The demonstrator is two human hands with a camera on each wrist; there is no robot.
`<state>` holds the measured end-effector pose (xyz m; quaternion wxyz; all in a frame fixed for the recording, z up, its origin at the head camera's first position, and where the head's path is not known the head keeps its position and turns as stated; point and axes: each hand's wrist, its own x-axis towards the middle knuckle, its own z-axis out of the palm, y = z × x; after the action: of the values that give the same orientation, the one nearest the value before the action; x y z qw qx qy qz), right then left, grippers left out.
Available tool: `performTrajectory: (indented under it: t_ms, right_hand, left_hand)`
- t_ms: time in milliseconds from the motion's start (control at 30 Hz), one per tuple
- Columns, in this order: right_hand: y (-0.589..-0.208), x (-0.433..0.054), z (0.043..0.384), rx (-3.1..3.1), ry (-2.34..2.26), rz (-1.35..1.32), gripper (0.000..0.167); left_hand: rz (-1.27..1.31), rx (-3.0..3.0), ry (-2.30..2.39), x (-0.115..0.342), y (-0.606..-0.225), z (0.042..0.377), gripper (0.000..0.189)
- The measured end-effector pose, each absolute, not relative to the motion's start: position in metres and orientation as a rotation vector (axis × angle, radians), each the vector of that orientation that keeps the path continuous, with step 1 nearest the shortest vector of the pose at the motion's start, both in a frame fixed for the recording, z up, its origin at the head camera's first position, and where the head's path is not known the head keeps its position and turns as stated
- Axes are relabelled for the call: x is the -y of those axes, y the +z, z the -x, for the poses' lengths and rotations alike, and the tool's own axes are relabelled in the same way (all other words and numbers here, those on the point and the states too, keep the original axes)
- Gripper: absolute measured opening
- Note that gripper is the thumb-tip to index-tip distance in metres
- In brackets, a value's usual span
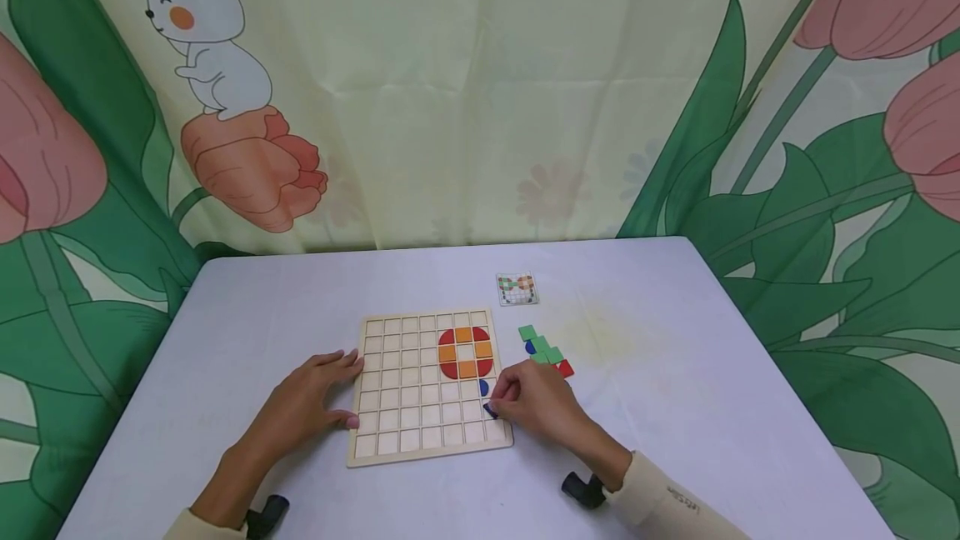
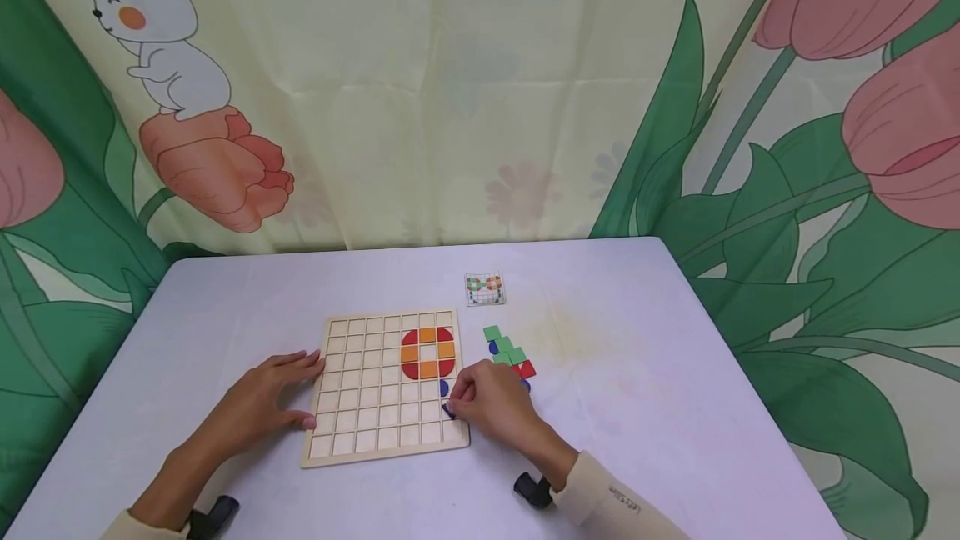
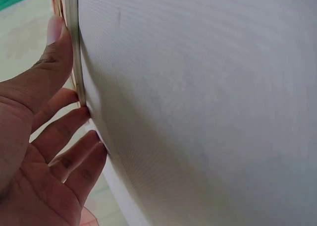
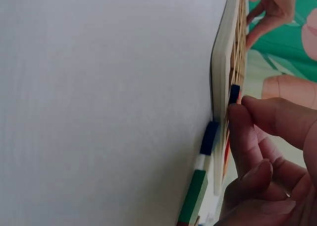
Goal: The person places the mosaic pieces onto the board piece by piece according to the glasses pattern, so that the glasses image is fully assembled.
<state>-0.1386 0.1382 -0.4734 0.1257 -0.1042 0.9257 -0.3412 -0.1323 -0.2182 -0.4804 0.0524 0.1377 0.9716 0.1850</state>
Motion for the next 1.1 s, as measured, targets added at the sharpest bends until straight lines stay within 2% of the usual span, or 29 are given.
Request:
performTrajectory:
  t_ms: [1100]
  right_hand:
    - [-0.4793,-0.1366,0.1394,-2.677,-0.963,0.365,0.021]
  left_hand:
    - [-0.42,-2.952,0.561,0.2178,-0.4799,0.1321,0.093]
